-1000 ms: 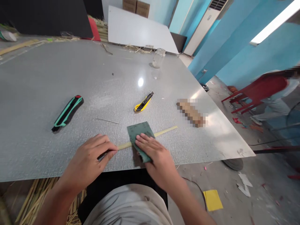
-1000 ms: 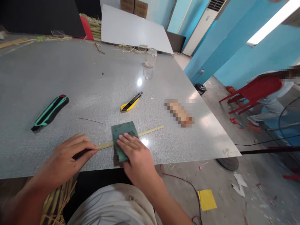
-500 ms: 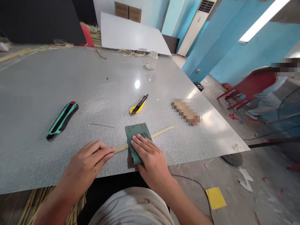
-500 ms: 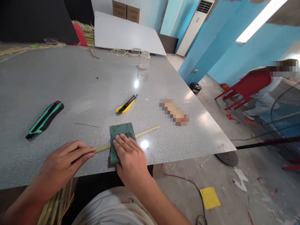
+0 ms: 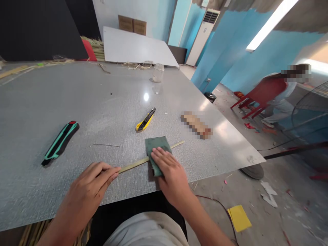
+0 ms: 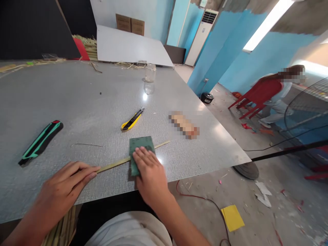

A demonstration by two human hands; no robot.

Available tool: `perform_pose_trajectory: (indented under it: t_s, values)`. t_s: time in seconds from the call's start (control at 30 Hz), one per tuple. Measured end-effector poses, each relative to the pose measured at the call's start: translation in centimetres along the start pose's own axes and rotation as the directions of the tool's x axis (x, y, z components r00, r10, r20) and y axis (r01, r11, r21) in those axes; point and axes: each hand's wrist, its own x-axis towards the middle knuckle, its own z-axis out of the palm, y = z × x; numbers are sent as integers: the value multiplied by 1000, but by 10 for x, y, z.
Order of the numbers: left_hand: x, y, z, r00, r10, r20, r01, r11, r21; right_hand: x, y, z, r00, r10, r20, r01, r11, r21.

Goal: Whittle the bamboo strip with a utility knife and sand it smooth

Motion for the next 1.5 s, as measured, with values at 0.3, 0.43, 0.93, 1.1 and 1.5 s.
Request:
perform_pose_trajectory:
  t_s: [0.3, 0.43, 0.93, 1.1, 1.5]
  values:
    - [3, 0, -1, 999, 1, -45, -2, 1000, -25, 0, 45, -22, 987, 145, -64, -140, 987, 74]
    - [4, -3, 1, 998, -12, -68, 11, 1000, -21, -1, 22, -12, 992, 119, -30, -119, 993, -10]
    - [2, -6, 5, 995, -62, -80, 61, 998, -16, -24, 37, -23, 975, 190, -117, -202, 973, -109]
    - [4, -5, 7, 992, -89, -90, 88, 996, -13, -17, -1, 8, 996, -47, -71, 35, 988, -153]
    - [12, 1, 6, 960, -167, -225, 180, 983, 36, -9, 19, 20, 976, -207, -75, 197, 973, -116]
